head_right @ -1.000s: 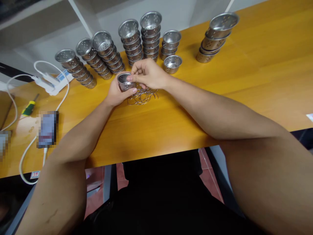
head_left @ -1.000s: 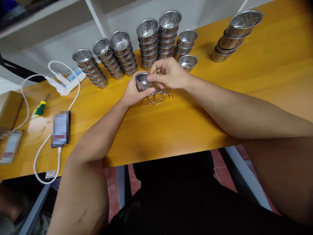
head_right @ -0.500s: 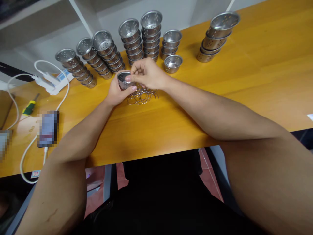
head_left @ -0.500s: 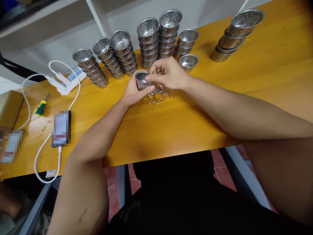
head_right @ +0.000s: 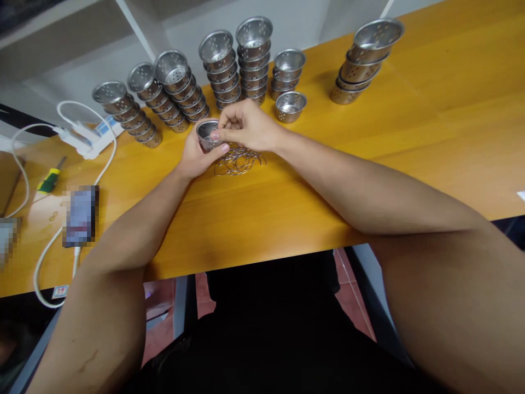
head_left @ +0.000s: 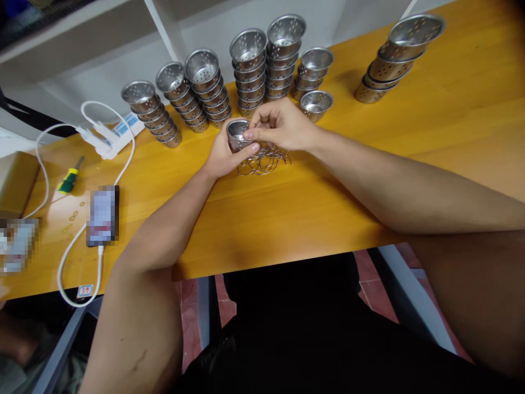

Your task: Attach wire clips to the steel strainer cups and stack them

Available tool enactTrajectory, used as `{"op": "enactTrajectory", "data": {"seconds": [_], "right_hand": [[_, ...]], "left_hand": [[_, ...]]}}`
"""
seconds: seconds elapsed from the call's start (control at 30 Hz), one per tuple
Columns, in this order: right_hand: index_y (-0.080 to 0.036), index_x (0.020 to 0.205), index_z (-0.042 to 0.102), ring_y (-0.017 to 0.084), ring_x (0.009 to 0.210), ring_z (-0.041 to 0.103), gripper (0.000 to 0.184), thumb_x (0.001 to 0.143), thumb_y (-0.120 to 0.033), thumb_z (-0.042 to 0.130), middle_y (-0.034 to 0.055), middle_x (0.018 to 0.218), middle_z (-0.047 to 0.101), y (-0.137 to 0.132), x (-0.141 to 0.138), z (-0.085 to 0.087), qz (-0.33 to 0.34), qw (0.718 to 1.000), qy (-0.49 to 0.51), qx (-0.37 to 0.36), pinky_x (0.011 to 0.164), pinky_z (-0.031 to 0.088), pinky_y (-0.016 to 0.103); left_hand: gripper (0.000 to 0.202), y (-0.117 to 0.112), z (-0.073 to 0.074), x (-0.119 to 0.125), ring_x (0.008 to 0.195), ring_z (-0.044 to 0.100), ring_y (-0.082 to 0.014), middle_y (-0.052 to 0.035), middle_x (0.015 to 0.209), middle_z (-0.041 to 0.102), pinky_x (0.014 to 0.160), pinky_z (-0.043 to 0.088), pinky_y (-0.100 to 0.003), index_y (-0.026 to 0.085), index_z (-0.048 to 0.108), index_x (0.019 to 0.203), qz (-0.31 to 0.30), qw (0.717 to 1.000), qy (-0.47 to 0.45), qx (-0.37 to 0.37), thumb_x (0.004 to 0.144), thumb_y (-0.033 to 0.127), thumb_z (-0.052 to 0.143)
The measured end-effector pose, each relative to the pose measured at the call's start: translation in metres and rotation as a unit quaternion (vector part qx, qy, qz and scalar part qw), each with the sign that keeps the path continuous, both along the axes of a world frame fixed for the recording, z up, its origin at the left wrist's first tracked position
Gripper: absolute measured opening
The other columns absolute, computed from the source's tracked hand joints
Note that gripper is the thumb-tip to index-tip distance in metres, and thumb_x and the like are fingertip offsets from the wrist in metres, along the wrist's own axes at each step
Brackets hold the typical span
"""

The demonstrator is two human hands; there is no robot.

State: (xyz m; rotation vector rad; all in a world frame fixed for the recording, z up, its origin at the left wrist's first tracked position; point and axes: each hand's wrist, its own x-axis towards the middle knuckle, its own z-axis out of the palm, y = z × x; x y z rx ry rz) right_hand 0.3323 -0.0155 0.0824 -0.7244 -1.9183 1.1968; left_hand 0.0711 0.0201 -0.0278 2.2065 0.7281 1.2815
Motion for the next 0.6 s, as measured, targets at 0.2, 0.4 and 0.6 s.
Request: {"op": "enactTrajectory", "data": {"seconds": [0.2, 0.4, 0.6], "right_hand": [[-0.029, 0.096, 0.075, 0.022, 0.075, 0.063, 0.077, 0.086, -0.091, 0.119, 0.0001, 0.08, 0.069, 0.011, 0.008, -0.01, 0.029, 1.0, -0.002, 0.003, 0.065, 0.055, 0.036], [-0.029, 0.103, 0.076, 0.022, 0.079, 0.061, 0.081, 0.086, -0.098, 0.115, 0.0002, 0.081, 0.069, 0.013, 0.012, -0.012, 0.038, 0.999, 0.004, -0.002, 0.072, 0.055, 0.037], [-0.029, 0.108, 0.079, 0.026, 0.098, 0.066, 0.077, 0.09, -0.096, 0.112, 0.0052, 0.094, 0.071, 0.014, 0.015, -0.012, -0.043, 0.996, -0.008, 0.081, 0.088, 0.058, 0.042]], "left_hand": [[0.097, 0.002, -0.004, 0.0, 0.155, 0.081, -0.0364, -0.0073, 0.15, 0.078, 0.147, 0.06, -0.064, 0.036, 0.066, 0.17, -0.003, 1.0, 0.0, 0.0, 0.099, 0.096, 0.095], [0.105, 0.008, -0.008, -0.002, 0.157, 0.08, -0.0371, -0.0095, 0.158, 0.077, 0.148, 0.058, -0.062, 0.036, 0.061, 0.174, 0.009, 1.0, 0.0, 0.017, 0.097, 0.097, 0.097], [0.108, 0.013, -0.007, -0.004, 0.156, 0.08, -0.0359, -0.0115, 0.164, 0.078, 0.146, 0.06, -0.058, 0.038, 0.056, 0.176, 0.043, 0.999, -0.007, 0.02, 0.096, 0.096, 0.099]]}}
